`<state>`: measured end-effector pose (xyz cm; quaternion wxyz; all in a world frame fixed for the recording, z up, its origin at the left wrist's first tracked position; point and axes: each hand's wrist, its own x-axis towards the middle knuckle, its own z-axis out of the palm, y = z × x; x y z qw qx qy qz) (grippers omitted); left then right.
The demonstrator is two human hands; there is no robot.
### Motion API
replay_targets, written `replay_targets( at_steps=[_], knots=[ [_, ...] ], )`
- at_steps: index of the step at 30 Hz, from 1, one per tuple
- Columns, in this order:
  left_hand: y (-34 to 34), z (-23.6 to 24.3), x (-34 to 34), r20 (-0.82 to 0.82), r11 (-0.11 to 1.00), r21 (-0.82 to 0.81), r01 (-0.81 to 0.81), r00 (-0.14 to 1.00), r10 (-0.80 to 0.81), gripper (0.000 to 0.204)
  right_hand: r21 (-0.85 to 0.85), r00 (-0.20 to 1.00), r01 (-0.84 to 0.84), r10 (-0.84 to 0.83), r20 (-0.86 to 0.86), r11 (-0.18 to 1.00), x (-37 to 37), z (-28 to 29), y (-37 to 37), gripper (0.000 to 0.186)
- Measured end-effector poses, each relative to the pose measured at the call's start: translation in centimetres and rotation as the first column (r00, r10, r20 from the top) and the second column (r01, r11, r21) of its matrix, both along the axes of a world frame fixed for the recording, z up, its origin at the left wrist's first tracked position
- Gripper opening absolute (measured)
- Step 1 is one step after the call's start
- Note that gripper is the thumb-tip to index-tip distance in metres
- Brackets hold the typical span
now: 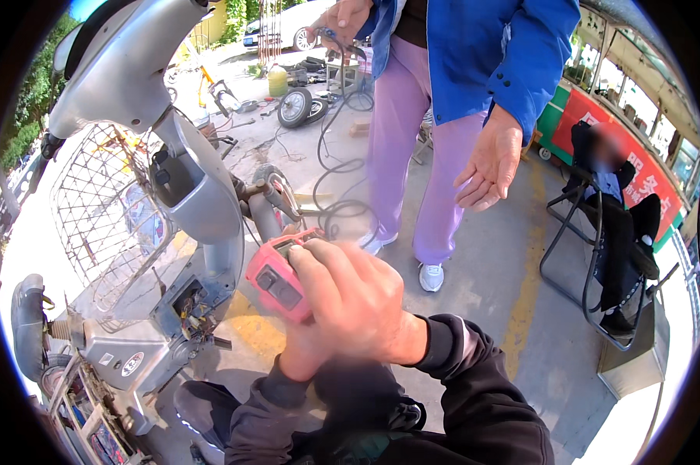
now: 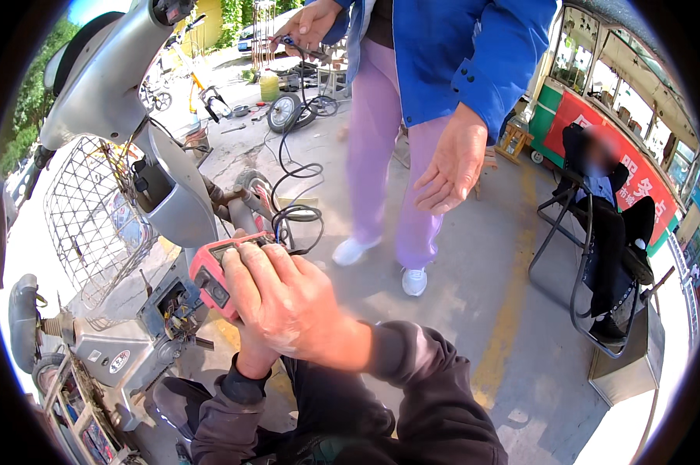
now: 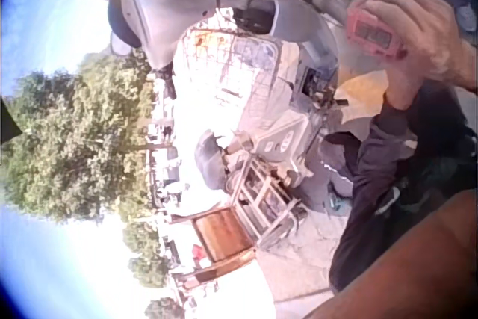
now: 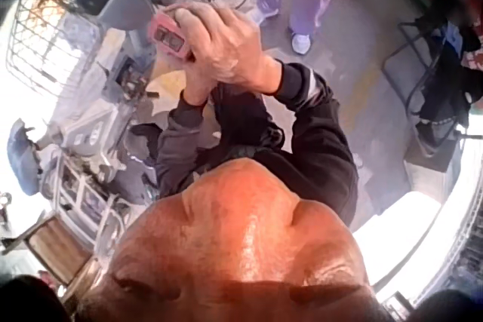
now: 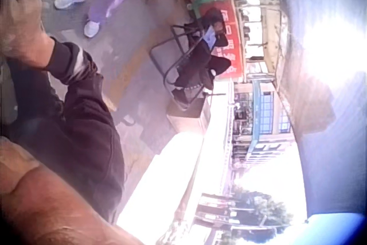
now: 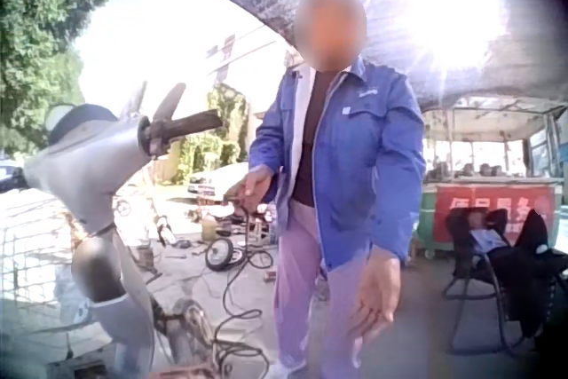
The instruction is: The person squats in front of a scooter and works on the exposed wiring under the seat. They use a multimeter to test connections and handle various wires and a silver cylindrical component, likely a controller or battery, within the scooter's frame.
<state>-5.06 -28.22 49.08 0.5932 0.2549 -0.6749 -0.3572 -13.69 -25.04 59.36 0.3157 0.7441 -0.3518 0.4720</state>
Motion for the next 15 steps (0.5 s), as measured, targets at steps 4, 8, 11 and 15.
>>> replay_targets(
  at_steps=[4,8,11,15],
  knots=[
    [0.5,-1.5,3.9,-0.190,0.970,0.171,-0.172,0.960,0.204,0.083,0.313,0.966,-0.237,0.258,-0.028,0.920,4.0,-0.9,0.5,0.077],
    [1.6,-4.0,7.1,-0.270,0.927,0.265,-0.265,0.903,0.336,0.082,0.458,0.887,-0.462,0.393,0.243,0.759,-1.5,1.4,-2.9,0.091],
    [2.7,-2.7,8.6,-0.395,0.971,0.135,-0.196,0.889,0.234,0.081,0.259,0.911,0.167,-0.249,0.328,0.951,-5.2,1.2,-12.7,0.089],
    [3.6,-4.1,12.7,-0.505,0.979,0.177,-0.103,0.844,0.180,0.085,0.504,0.909,0.057,-0.254,0.331,0.862,-3.4,0.8,-18.9,0.070]
  ],
)
